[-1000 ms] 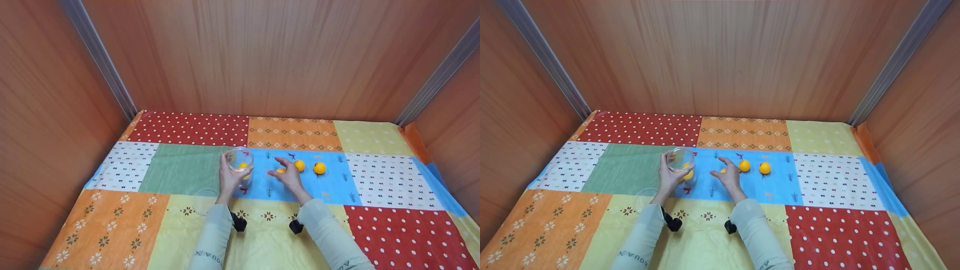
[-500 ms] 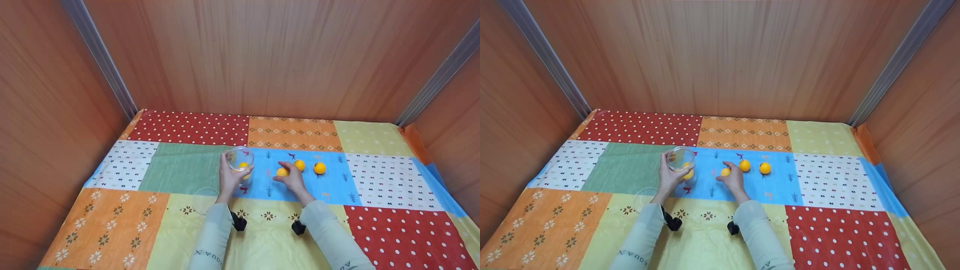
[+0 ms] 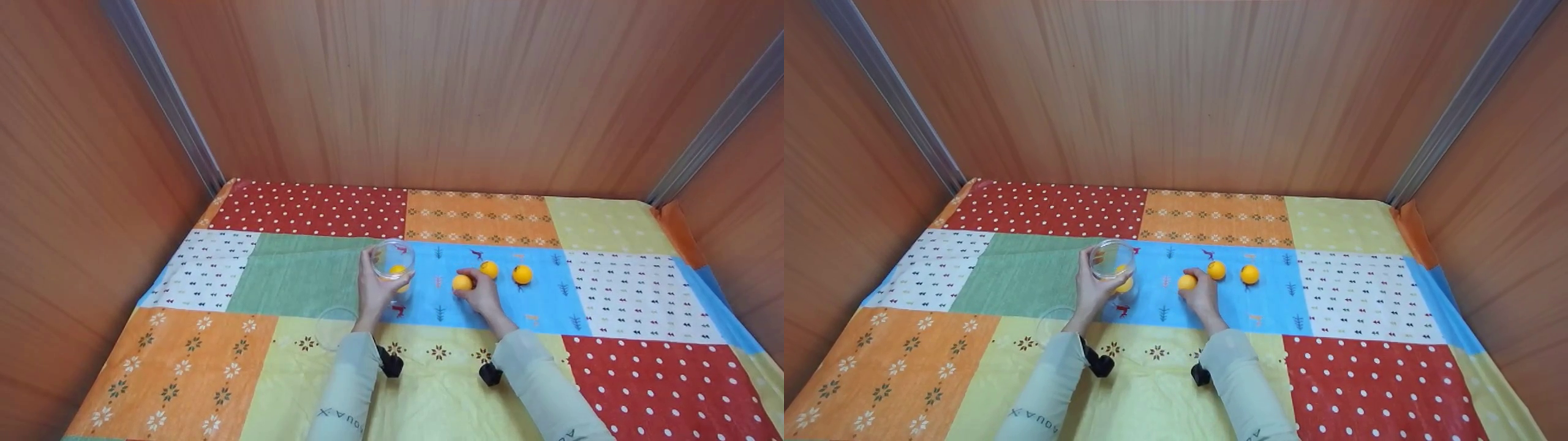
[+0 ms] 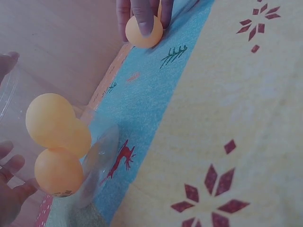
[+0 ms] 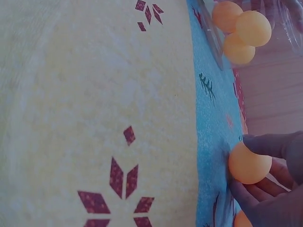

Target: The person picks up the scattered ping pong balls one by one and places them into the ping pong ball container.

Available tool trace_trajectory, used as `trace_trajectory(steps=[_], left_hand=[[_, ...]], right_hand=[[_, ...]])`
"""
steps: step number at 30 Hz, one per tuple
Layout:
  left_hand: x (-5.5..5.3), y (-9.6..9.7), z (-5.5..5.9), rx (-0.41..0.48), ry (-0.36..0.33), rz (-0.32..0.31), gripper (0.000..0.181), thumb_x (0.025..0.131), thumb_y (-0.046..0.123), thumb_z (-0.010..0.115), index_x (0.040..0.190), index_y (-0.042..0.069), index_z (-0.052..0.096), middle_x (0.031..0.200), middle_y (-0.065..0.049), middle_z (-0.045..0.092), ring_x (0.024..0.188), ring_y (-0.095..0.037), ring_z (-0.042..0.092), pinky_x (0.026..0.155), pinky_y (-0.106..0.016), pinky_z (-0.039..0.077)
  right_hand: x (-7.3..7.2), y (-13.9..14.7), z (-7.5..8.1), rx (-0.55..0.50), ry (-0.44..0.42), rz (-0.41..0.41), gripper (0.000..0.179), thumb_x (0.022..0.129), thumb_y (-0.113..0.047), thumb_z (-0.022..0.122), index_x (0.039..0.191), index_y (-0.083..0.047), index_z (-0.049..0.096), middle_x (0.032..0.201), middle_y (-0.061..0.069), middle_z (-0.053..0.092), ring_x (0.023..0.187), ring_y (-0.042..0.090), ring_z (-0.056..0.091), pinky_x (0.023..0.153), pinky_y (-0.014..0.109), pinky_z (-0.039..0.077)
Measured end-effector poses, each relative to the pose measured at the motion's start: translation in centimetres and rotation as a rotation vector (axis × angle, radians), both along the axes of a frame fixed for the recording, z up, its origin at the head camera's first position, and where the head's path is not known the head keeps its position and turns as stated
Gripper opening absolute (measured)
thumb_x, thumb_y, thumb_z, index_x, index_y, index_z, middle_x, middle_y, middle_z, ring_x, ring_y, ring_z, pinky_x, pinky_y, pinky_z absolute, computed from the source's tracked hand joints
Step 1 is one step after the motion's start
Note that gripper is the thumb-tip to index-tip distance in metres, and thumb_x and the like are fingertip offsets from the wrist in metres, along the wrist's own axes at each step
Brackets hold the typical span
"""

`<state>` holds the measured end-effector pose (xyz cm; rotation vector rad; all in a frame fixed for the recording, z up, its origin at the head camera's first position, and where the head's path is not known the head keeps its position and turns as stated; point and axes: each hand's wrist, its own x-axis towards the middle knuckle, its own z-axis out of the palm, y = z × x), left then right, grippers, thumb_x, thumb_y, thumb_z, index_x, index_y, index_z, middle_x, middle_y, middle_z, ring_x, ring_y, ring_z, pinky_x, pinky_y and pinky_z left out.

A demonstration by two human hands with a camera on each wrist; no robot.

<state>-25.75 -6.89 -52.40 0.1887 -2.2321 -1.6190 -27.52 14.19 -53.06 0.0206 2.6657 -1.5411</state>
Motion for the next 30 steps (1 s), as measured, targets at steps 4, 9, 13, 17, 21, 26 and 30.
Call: trace_trajectory(steps=[4, 9, 13, 17, 21, 26, 30], left_hand=[[0.0, 0.0, 0.1, 0.005, -0.006, -0.002, 0.079, 0.058, 0.035, 0.081, 0.12, 0.019, 0.035, 0.119, -0.001, 0.044, 0.111, -0.02, 0.042, 0.091, -0.04, 0.038], [0.0, 0.1, 0.1, 0.007, 0.011, -0.004, 0.078, 0.058, 0.034, 0.082, 0.119, 0.018, 0.035, 0.119, -0.005, 0.045, 0.111, -0.022, 0.043, 0.09, -0.041, 0.039], [0.1, 0.1, 0.1, 0.013, 0.011, -0.004, 0.079, 0.058, 0.035, 0.082, 0.119, 0.018, 0.035, 0.12, -0.006, 0.045, 0.112, -0.022, 0.043, 0.091, -0.041, 0.039], [0.1, 0.0, 0.2, 0.009, 0.001, -0.002, 0.079, 0.058, 0.037, 0.081, 0.12, 0.019, 0.034, 0.12, -0.003, 0.044, 0.112, -0.02, 0.042, 0.091, -0.041, 0.038], [0.2, 0.0, 0.2, 0.007, -0.005, -0.002, 0.08, 0.058, 0.039, 0.081, 0.12, 0.02, 0.034, 0.119, -0.001, 0.044, 0.112, -0.019, 0.041, 0.091, -0.04, 0.038], [0.1, 0.0, 0.1, 0.014, -0.003, -0.001, 0.08, 0.057, 0.038, 0.081, 0.12, 0.02, 0.035, 0.119, -0.001, 0.044, 0.112, -0.019, 0.041, 0.092, -0.04, 0.038], [0.1, 0.0, 0.1, 0.018, -0.006, -0.005, 0.08, 0.058, 0.037, 0.081, 0.12, 0.019, 0.034, 0.119, -0.002, 0.044, 0.113, -0.02, 0.041, 0.092, -0.041, 0.038]], right_hand=[[0.0, 0.2, 0.1, 0.0, -0.003, 0.001, 0.041, 0.076, 0.005, 0.064, 0.115, -0.001, 0.055, 0.116, 0.017, 0.052, 0.106, 0.03, 0.047, 0.092, 0.043, 0.037], [0.0, 0.3, 0.1, -0.011, 0.017, 0.004, 0.041, 0.074, 0.005, 0.066, 0.114, 0.001, 0.055, 0.113, 0.018, 0.054, 0.105, 0.031, 0.049, 0.09, 0.042, 0.039], [0.2, 0.3, 0.4, -0.026, 0.017, 0.004, 0.041, 0.075, 0.004, 0.066, 0.114, 0.0, 0.056, 0.114, 0.017, 0.054, 0.105, 0.029, 0.049, 0.09, 0.041, 0.039], [0.5, 0.1, 1.0, -0.054, 0.038, 0.024, 0.041, 0.075, 0.005, 0.065, 0.115, 0.0, 0.056, 0.114, 0.016, 0.054, 0.105, 0.029, 0.049, 0.09, 0.041, 0.04], [0.8, -0.2, 1.5, -0.074, 0.07, 0.05, 0.041, 0.075, 0.004, 0.066, 0.115, -0.001, 0.056, 0.113, 0.015, 0.055, 0.105, 0.028, 0.05, 0.087, 0.04, 0.042], [0.9, -0.7, 2.2, -0.081, 0.074, 0.065, 0.042, 0.075, 0.003, 0.066, 0.116, -0.002, 0.056, 0.113, 0.013, 0.056, 0.106, 0.027, 0.05, 0.085, 0.039, 0.044], [1.1, -1.3, 2.9, -0.09, 0.093, 0.063, 0.042, 0.074, 0.002, 0.067, 0.115, -0.002, 0.057, 0.113, 0.013, 0.056, 0.106, 0.027, 0.051, 0.084, 0.038, 0.045]])
